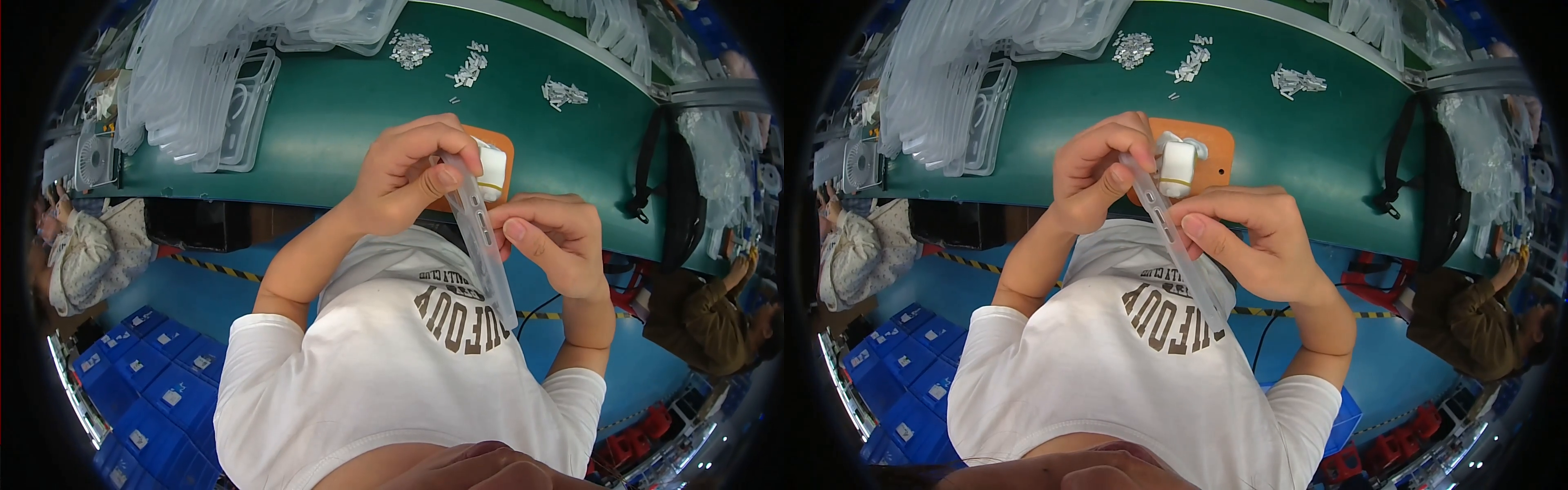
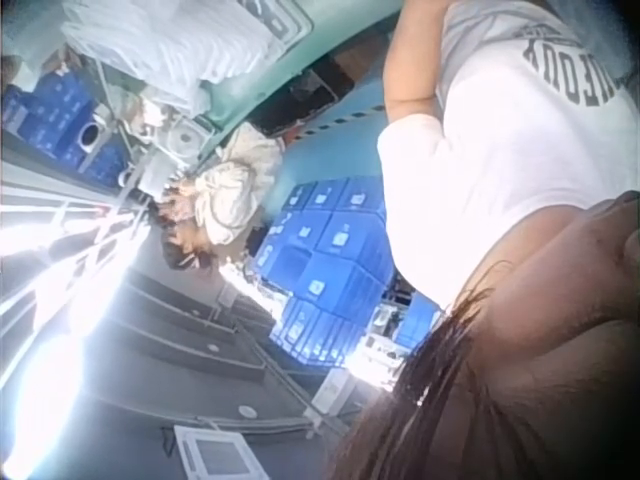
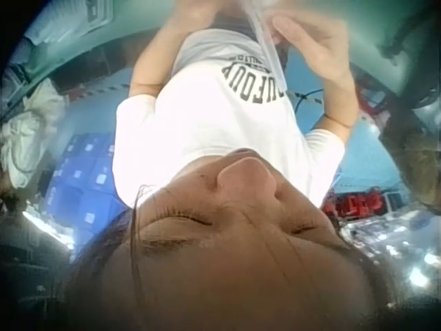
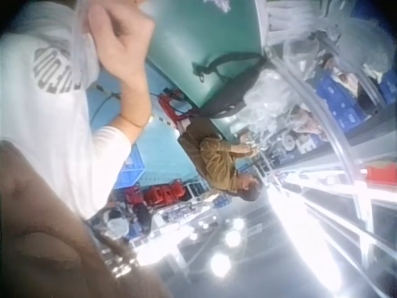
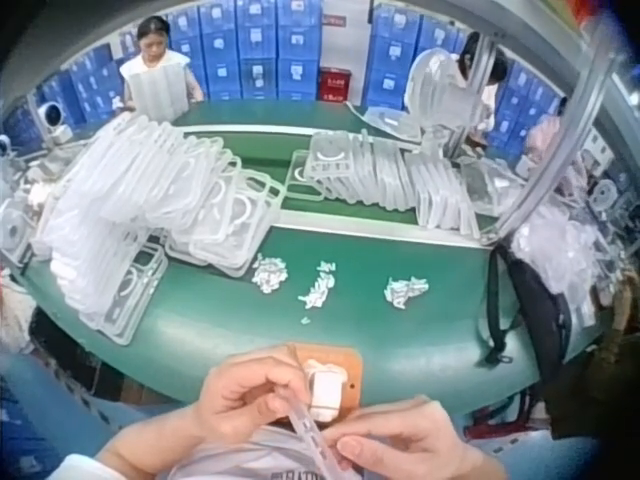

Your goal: The person assembles small plastic components by hand, inserting metal pins into them and fitting the components together at a factory workbench.

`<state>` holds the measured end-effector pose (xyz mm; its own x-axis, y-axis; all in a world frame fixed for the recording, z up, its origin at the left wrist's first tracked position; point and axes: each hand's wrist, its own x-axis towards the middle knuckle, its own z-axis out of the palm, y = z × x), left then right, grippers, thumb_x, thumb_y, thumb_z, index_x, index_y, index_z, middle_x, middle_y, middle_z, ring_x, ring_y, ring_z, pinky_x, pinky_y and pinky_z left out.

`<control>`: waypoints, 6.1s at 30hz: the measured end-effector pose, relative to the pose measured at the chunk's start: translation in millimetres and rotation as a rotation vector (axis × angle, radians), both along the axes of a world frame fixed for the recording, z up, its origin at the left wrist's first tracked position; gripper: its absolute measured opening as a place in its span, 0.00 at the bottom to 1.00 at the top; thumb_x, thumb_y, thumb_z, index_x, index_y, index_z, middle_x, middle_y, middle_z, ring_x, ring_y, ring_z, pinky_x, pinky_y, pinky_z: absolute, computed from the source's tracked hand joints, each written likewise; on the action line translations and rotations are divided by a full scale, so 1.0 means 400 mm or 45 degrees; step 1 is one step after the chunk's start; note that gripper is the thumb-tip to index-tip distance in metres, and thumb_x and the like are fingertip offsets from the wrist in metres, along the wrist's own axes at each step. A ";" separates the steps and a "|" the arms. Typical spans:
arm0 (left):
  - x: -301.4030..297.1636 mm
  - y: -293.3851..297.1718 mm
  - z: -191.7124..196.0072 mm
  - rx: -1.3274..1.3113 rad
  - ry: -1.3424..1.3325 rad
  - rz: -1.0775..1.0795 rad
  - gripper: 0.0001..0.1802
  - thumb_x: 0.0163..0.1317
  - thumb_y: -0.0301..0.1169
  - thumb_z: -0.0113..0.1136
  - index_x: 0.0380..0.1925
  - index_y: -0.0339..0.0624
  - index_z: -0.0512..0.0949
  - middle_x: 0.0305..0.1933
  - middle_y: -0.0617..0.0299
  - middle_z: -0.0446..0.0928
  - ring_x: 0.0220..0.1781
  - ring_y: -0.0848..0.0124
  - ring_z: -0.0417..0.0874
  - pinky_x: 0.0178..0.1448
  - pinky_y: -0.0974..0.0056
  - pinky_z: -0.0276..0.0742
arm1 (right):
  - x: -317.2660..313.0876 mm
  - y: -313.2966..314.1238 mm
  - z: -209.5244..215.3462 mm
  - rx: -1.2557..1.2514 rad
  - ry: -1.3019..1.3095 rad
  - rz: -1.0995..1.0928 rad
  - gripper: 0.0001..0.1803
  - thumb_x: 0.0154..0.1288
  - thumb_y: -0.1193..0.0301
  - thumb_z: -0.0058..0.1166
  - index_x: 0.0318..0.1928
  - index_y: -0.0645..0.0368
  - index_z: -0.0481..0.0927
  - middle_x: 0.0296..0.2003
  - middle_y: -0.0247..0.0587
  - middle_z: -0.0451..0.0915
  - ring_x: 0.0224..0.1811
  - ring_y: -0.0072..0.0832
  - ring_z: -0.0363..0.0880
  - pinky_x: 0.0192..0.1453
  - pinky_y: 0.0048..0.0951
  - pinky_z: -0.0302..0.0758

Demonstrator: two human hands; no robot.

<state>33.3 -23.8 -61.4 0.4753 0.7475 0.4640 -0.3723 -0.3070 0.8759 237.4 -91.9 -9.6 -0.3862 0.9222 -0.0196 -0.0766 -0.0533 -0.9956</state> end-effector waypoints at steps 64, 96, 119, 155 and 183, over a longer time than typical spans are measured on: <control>-0.189 0.093 0.245 0.800 0.600 1.197 0.45 0.43 0.38 0.73 0.65 0.42 0.70 0.72 0.43 0.59 0.65 0.54 0.71 0.56 0.59 0.75 | -0.123 0.175 0.057 0.470 0.334 -0.379 0.20 0.70 0.73 0.52 0.57 0.68 0.66 0.51 0.58 0.78 0.52 0.40 0.81 0.49 0.35 0.81; 0.088 0.866 0.113 1.044 2.182 0.547 0.13 0.56 0.26 0.57 0.39 0.53 0.85 0.43 0.57 0.83 0.47 0.55 0.83 0.48 0.53 0.80 | 0.092 0.036 -0.253 0.426 -0.595 -0.814 0.05 0.61 0.81 0.59 0.38 0.67 0.79 0.28 0.42 0.79 0.25 0.24 0.79 0.30 0.23 0.75; -0.007 0.631 0.431 1.452 1.564 0.551 0.25 0.52 0.28 0.63 0.53 0.43 0.73 0.49 0.51 0.74 0.52 0.52 0.76 0.54 0.54 0.72 | 0.094 0.043 -0.267 0.460 -0.623 -0.786 0.04 0.61 0.80 0.60 0.37 0.66 0.81 0.29 0.41 0.81 0.24 0.23 0.78 0.29 0.23 0.74; -0.032 -0.039 0.110 0.619 0.611 0.351 0.16 0.44 0.24 0.74 0.37 0.38 0.84 0.15 0.65 0.71 0.13 0.73 0.71 0.17 0.70 0.60 | -0.014 0.038 -0.026 1.197 -0.800 -0.325 0.12 0.49 0.78 0.67 0.34 0.62 0.78 0.31 0.41 0.79 0.26 0.34 0.76 0.26 0.31 0.70; -0.061 -0.004 0.166 0.820 0.823 0.288 0.17 0.40 0.31 0.74 0.36 0.52 0.87 0.24 0.69 0.75 0.21 0.73 0.71 0.21 0.70 0.63 | -0.008 -0.011 -0.001 1.186 -0.852 -0.447 0.21 0.40 0.83 0.70 0.41 0.62 0.84 0.31 0.43 0.81 0.23 0.28 0.78 0.22 0.23 0.71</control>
<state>9.0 -25.5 4.8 0.6601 0.5448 0.5172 0.2547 -0.8100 0.5282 234.4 -96.2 -10.2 -0.2786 0.7416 0.6102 0.6046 0.6291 -0.4886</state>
